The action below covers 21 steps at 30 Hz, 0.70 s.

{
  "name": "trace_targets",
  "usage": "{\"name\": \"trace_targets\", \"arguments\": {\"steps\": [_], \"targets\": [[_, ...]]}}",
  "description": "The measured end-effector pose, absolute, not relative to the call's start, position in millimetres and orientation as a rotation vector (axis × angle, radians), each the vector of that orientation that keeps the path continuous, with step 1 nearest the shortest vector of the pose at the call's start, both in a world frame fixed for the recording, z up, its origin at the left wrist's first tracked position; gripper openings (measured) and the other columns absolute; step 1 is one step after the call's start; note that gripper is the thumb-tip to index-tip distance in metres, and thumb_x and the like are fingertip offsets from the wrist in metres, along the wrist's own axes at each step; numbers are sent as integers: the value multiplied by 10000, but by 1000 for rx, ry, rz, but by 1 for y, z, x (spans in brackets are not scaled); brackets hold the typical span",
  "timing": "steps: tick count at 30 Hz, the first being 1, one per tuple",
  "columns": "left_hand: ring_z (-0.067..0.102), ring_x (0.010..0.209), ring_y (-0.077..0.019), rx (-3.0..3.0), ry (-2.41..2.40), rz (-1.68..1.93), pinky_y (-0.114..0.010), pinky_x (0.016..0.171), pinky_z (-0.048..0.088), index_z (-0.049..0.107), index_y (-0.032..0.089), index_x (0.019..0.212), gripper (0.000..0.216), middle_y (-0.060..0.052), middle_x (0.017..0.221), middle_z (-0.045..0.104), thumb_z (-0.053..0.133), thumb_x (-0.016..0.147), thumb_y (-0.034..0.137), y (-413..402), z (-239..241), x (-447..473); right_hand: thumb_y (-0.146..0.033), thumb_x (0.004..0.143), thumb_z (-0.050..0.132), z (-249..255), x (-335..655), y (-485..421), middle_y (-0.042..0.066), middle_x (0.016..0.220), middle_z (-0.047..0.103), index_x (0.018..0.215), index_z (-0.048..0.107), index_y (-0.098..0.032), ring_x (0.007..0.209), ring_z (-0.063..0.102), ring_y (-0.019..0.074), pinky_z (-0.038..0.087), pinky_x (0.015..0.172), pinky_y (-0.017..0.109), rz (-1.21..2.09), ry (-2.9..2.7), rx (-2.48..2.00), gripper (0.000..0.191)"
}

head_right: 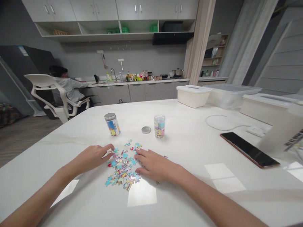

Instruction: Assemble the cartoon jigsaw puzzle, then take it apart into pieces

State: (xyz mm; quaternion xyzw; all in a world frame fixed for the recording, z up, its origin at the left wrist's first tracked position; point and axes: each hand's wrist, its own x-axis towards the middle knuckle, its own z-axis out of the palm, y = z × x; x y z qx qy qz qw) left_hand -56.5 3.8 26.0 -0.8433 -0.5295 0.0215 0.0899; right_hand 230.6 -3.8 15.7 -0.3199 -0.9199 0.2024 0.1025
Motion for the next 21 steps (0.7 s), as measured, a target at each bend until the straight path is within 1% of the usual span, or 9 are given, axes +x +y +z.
{"name": "trace_targets", "arguments": {"steps": [4, 6, 8, 11, 14, 18, 21], "targets": [[683, 747, -241, -2427, -1667, 47, -327, 666, 474, 600, 215, 1166, 379, -88, 811, 725, 307, 973, 359, 6, 23, -56, -395, 954, 457, 13, 232, -2, 99, 1515, 373, 1396, 469, -178, 1388, 339, 226, 272, 1146, 377, 602, -2709, -910, 492], [685, 788, -249, -2404, -1716, 73, -339, 688, 480, 636, 218, 1135, 393, -101, 871, 735, 309, 967, 358, 6, 24, -59, -398, 955, 454, 13, 232, -2, 103, 1516, 368, 1392, 471, -178, 1391, 334, 229, 271, 1146, 377, 601, -2713, -911, 490], [683, 819, -258, -2393, -1767, 93, -345, 707, 482, 674, 213, 1072, 409, -107, 888, 737, 321, 959, 385, 7, 28, -64, -397, 954, 454, 15, 233, -3, 109, 1518, 360, 1396, 460, -178, 1383, 346, 236, 288, 1136, 375, 605, -2716, -928, 493], [679, 847, -255, -2485, -1781, 100, -333, 731, 481, 716, 225, 997, 426, -98, 881, 740, 357, 938, 447, 6, 35, -72, -386, 959, 445, 19, 233, -3, 122, 1507, 366, 1400, 440, -172, 1354, 388, 241, 330, 1107, 374, 594, -2709, -949, 490], [678, 843, -238, -2573, -1772, 83, -313, 731, 480, 731, 249, 975, 401, -80, 874, 743, 391, 919, 455, 6, 38, -76, -400, 965, 427, 20, 234, -1, 143, 1494, 378, 1387, 446, -159, 1343, 403, 261, 350, 1093, 397, 563, -2701, -971, 486], [677, 775, -216, -2595, -1720, 78, -302, 711, 473, 733, 237, 931, 402, -80, 804, 732, 372, 937, 415, 5, 34, -72, -425, 962, 430, 12, 235, 2, 203, 1500, 354, 1365, 468, -94, 1395, 316, 318, 296, 1126, 458, 496, -2669, -1054, 523], [668, 713, -196, -2616, -1651, 18, -286, 689, 459, 721, 221, 882, 404, -73, 746, 713, 358, 954, 384, 4, 29, -65, -436, 966, 409, 6, 234, 4, 232, 1512, 315, 1387, 440, -56, 1411, 277, 338, 256, 1138, 498, 474, -2655, -1124, 568]]}}
